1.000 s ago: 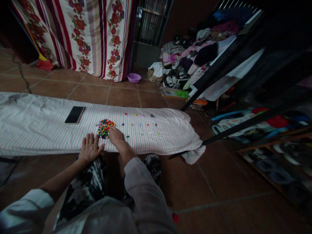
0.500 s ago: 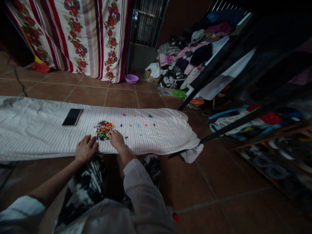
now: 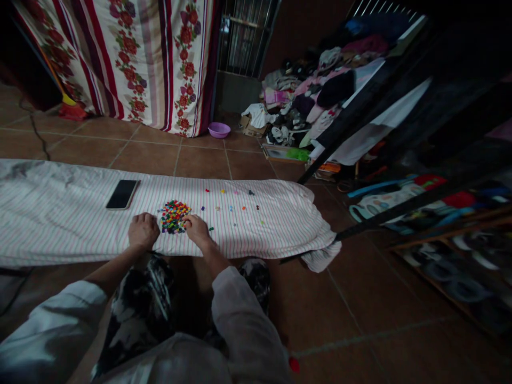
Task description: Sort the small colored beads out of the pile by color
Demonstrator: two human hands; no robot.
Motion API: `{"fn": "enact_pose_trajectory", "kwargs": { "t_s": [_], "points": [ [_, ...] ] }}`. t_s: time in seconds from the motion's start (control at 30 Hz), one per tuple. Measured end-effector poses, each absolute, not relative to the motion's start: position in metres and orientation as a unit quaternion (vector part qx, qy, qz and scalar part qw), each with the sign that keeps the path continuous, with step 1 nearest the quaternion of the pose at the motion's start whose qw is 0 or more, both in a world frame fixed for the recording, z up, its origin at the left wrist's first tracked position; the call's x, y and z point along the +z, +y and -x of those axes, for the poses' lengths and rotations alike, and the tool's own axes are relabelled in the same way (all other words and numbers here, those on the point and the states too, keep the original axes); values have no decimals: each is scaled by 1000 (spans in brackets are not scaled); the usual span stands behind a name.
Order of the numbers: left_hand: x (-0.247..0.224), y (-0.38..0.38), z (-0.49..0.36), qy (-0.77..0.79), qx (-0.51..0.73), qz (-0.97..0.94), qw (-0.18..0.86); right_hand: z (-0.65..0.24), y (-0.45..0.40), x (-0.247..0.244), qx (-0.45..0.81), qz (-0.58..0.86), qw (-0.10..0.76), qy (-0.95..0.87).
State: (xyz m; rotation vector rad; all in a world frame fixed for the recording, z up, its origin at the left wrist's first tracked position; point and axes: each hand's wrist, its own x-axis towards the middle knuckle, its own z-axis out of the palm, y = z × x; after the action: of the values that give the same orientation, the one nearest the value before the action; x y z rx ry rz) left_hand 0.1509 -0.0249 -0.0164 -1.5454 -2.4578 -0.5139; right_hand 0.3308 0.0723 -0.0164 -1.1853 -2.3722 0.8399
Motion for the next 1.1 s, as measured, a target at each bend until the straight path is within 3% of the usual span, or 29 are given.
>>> {"fn": "enact_pose_trajectory", "kwargs": {
  "t_s": [0.2, 0.63, 1.1],
  "points": [
    [-15, -25, -155, -837, -163, 515, 88, -328, 83, -15, 315, 425, 187, -828],
    [-17, -26, -154, -834, -176, 515, 93, -312, 69, 13, 194, 358, 44, -912],
    [-21, -26, -151, -831, -184, 517, 91, -315, 71, 15, 197, 338, 18, -920]
  ]
}}
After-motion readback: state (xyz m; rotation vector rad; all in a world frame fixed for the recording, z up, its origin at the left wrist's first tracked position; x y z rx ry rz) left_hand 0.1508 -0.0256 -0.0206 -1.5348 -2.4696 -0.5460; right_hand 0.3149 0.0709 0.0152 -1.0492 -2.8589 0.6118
